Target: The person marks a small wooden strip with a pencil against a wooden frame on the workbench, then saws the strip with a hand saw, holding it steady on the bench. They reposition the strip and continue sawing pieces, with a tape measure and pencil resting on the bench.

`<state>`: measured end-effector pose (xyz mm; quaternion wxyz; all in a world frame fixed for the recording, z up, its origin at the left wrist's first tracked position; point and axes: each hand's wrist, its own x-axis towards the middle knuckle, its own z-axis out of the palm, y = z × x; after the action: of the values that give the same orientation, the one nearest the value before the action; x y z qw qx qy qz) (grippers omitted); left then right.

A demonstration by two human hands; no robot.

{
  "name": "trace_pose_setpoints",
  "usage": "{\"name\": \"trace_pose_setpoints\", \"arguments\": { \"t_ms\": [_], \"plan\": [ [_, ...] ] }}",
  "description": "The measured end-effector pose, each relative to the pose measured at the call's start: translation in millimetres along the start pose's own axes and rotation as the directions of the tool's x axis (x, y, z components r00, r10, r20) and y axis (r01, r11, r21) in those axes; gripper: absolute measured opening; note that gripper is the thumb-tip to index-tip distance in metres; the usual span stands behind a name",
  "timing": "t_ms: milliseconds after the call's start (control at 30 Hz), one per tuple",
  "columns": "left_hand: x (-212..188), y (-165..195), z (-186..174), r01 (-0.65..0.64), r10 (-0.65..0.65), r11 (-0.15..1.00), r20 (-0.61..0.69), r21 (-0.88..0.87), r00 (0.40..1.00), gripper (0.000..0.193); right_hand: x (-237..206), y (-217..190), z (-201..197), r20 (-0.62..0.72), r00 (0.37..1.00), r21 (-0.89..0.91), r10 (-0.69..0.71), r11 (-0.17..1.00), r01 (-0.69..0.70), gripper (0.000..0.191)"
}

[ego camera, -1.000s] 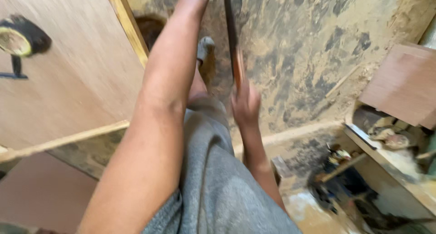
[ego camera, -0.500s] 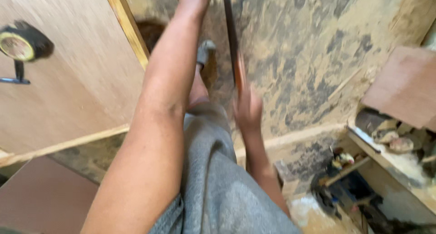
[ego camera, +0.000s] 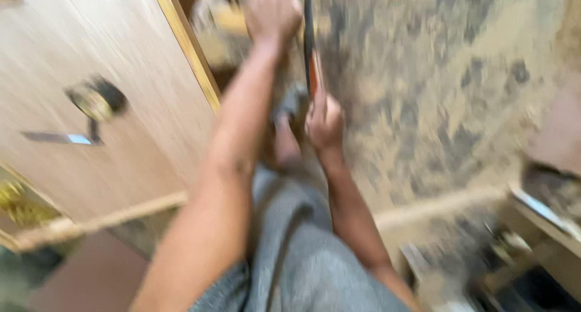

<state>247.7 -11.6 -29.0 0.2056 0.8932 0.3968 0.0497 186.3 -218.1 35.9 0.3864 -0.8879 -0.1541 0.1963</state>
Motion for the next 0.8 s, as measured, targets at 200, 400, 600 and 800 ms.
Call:
{"name": "trace_pose_setpoints", "arguments": {
  "t_ms": [200, 400, 600, 800],
  "plan": [
    [4.3, 2.1, 0.5, 0.09, -0.094, 0.994, 0.063, 0.066, 0.994, 0.03, 18.8, 7.8, 17.9, 0.025, 0.999, -0.027, 0.046, 0.999, -0.046, 0.041],
    [1.5, 0.4, 9.8, 0.159, -0.164, 0.985, 0.08, 0.063, 0.983, 0.032, -66.8, 45.4, -24.8, 0.126, 0.988, -0.069, 0.084, 0.995, -0.076, 0.042],
    [2.2, -1.2, 13.8, 0.109, -0.109, 0.993, 0.006, 0.047, 0.994, 0.031, -115.6, -15.4, -75.0, 0.216, 0.924, 0.035, 0.316, 0.943, -0.331, 0.038],
    [-2.3, -2.6, 10.0, 0.077, -0.077, 0.997, -0.006, 0.031, 0.997, 0.031, -22.3, 18.1, -1.9, 0.046, 0.995, -0.037, 0.09, 0.995, -0.089, 0.048]
  ]
}}
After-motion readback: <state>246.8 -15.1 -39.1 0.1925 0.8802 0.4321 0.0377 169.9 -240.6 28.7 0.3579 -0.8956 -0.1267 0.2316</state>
